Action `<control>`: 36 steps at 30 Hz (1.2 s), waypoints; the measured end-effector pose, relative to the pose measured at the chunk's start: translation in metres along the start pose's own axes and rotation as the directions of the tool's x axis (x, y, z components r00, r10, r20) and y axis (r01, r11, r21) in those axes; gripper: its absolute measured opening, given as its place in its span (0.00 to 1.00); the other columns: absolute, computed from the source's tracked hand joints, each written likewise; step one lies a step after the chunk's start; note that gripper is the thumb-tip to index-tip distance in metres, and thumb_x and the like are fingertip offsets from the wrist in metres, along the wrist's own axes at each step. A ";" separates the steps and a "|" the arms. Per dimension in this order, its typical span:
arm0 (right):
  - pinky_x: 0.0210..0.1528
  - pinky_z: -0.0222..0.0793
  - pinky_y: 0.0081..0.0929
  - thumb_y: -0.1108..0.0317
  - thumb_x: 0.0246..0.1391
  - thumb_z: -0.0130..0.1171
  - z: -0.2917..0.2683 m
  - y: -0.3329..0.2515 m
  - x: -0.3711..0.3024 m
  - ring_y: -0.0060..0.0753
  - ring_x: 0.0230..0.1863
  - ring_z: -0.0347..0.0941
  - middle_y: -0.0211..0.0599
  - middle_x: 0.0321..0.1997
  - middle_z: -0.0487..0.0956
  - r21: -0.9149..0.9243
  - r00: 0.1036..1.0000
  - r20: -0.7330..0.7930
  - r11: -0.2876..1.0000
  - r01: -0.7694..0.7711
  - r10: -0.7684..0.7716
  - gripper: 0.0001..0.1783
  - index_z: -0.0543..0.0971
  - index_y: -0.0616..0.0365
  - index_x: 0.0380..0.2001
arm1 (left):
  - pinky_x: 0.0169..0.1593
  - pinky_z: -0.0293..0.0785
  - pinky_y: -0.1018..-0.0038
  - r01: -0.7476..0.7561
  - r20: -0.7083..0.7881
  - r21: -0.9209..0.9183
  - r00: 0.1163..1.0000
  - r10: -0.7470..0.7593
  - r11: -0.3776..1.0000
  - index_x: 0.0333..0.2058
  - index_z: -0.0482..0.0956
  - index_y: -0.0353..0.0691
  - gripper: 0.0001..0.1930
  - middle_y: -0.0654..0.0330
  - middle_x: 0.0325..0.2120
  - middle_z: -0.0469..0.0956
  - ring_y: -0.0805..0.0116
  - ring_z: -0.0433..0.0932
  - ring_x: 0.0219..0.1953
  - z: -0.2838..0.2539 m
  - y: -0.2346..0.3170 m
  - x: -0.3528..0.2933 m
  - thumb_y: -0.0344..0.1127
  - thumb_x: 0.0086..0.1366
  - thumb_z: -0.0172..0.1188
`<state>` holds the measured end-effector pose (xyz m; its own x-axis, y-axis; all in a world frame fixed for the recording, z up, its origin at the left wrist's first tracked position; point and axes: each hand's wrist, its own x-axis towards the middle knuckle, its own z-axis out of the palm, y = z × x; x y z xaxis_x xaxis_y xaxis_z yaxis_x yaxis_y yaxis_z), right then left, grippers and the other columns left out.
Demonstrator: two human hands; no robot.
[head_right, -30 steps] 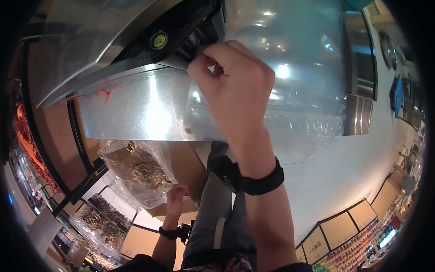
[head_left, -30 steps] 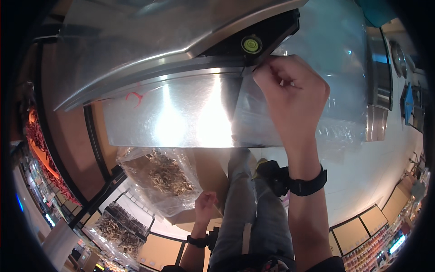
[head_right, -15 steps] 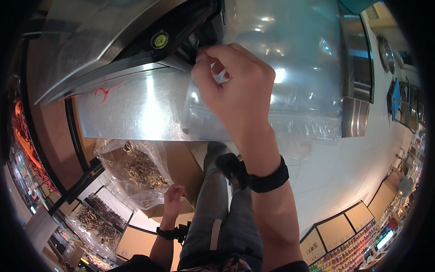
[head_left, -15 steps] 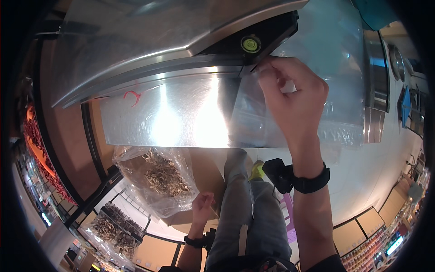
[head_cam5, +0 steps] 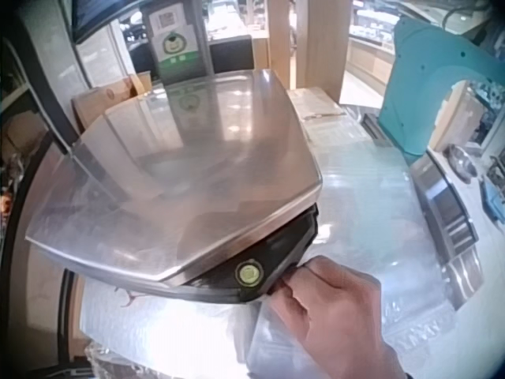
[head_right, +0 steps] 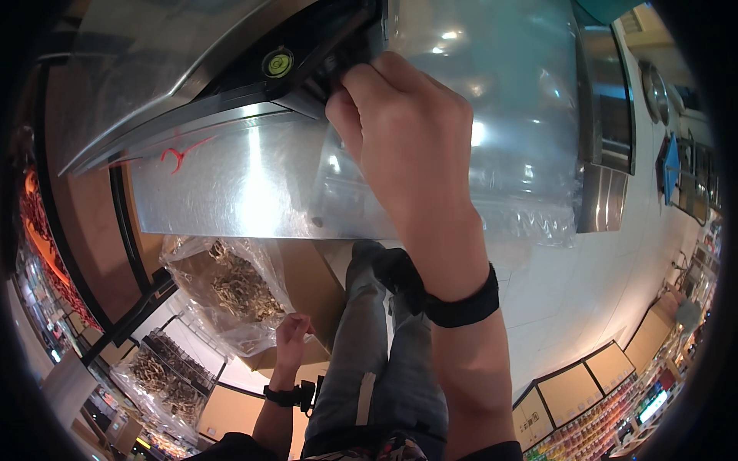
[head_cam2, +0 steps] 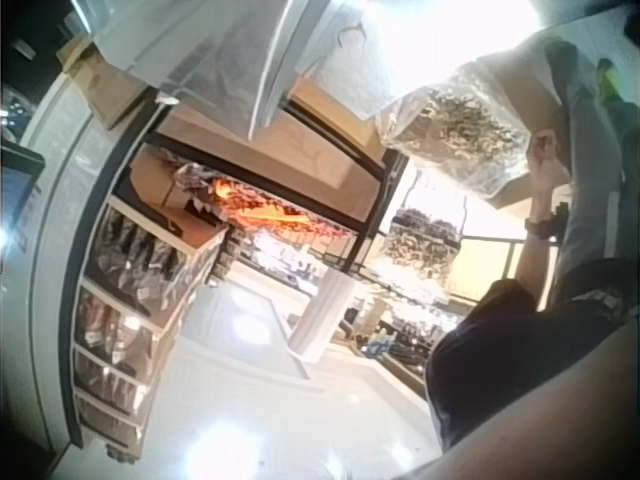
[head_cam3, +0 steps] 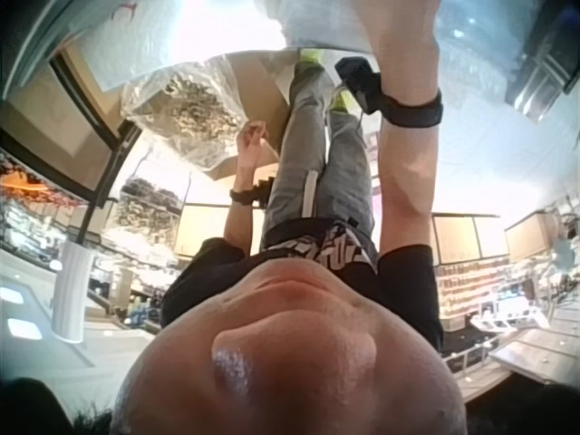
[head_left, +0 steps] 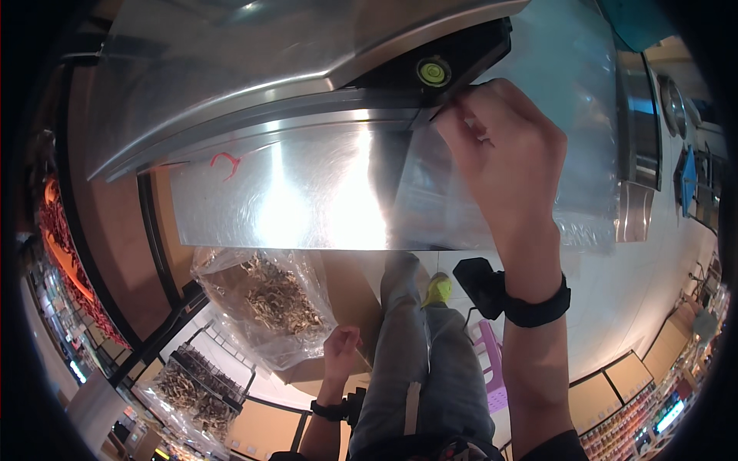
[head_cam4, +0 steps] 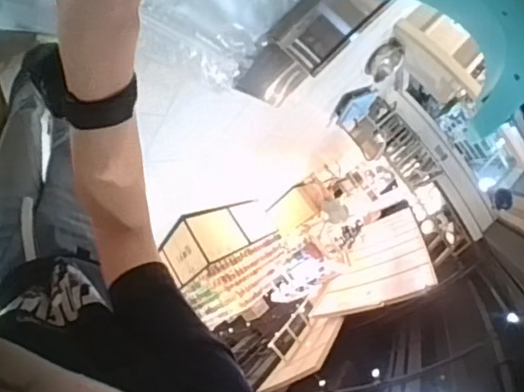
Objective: Weighing and packaging dried mushrooms in a supermarket.
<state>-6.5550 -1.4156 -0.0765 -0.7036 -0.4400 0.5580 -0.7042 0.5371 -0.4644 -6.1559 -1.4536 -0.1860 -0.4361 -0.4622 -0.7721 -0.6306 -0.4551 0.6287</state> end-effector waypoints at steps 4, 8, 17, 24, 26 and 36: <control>0.20 0.65 0.27 0.74 0.34 0.63 -0.001 0.002 0.002 0.34 0.20 0.69 0.32 0.19 0.69 0.008 0.999 0.022 0.999 0.047 -0.047 0.08 0.72 0.57 0.16 | 0.33 0.68 0.79 -0.015 -0.005 0.003 1.000 0.015 1.000 0.35 0.73 0.34 0.05 0.63 0.22 0.73 0.77 0.71 0.26 -0.003 -0.003 0.000 0.29 0.63 0.53; 0.19 0.63 0.27 0.75 0.32 0.64 -0.001 0.001 -0.003 0.32 0.18 0.67 0.31 0.19 0.68 0.011 0.993 0.008 0.993 0.117 -0.117 0.09 0.72 0.56 0.15 | 0.33 0.67 0.79 -0.018 -0.007 -0.028 1.000 0.018 0.999 0.35 0.73 0.34 0.05 0.63 0.22 0.73 0.77 0.70 0.26 -0.006 -0.004 0.000 0.29 0.63 0.53; 0.17 0.61 0.24 0.77 0.31 0.65 0.005 -0.006 -0.014 0.30 0.16 0.66 0.30 0.17 0.67 0.094 0.988 -0.151 0.995 0.044 -0.030 0.09 0.74 0.55 0.17 | 0.33 0.67 0.79 0.005 -0.031 0.000 1.000 -0.005 1.000 0.34 0.73 0.34 0.05 0.63 0.22 0.73 0.77 0.70 0.26 -0.010 -0.011 -0.002 0.30 0.64 0.53; 0.14 0.62 0.23 0.69 0.38 0.65 -0.007 -0.008 -0.010 0.30 0.12 0.68 0.32 0.16 0.73 0.242 0.974 -0.085 0.953 -0.184 0.210 0.07 0.77 0.58 0.19 | 0.34 0.68 0.80 -0.001 -0.005 -0.015 1.000 0.001 1.000 0.35 0.74 0.34 0.06 0.64 0.23 0.73 0.77 0.72 0.27 -0.010 -0.009 -0.003 0.31 0.63 0.55; 0.15 0.63 0.23 0.67 0.38 0.65 -0.006 -0.009 -0.009 0.31 0.12 0.69 0.32 0.16 0.73 0.196 0.967 -0.108 0.959 -0.205 0.229 0.07 0.78 0.58 0.19 | 0.34 0.68 0.80 -0.008 0.000 -0.005 1.000 0.008 1.000 0.35 0.74 0.34 0.06 0.64 0.23 0.73 0.77 0.72 0.27 -0.013 -0.010 -0.002 0.31 0.63 0.55; 0.17 0.64 0.24 0.71 0.37 0.62 -0.001 -0.015 -0.001 0.31 0.17 0.69 0.29 0.17 0.68 -0.038 0.992 -0.109 0.997 -0.062 0.058 0.07 0.73 0.55 0.16 | 0.34 0.68 0.81 0.008 -0.002 0.010 1.000 -0.008 1.000 0.35 0.74 0.35 0.06 0.65 0.24 0.73 0.79 0.71 0.28 -0.009 -0.003 -0.004 0.32 0.63 0.56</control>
<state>-6.5438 -1.4224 -0.0700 -0.7287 -0.3271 0.6017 -0.6548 0.5902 -0.4721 -6.1466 -1.4570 -0.1840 -0.4299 -0.4596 -0.7771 -0.6405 -0.4514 0.6213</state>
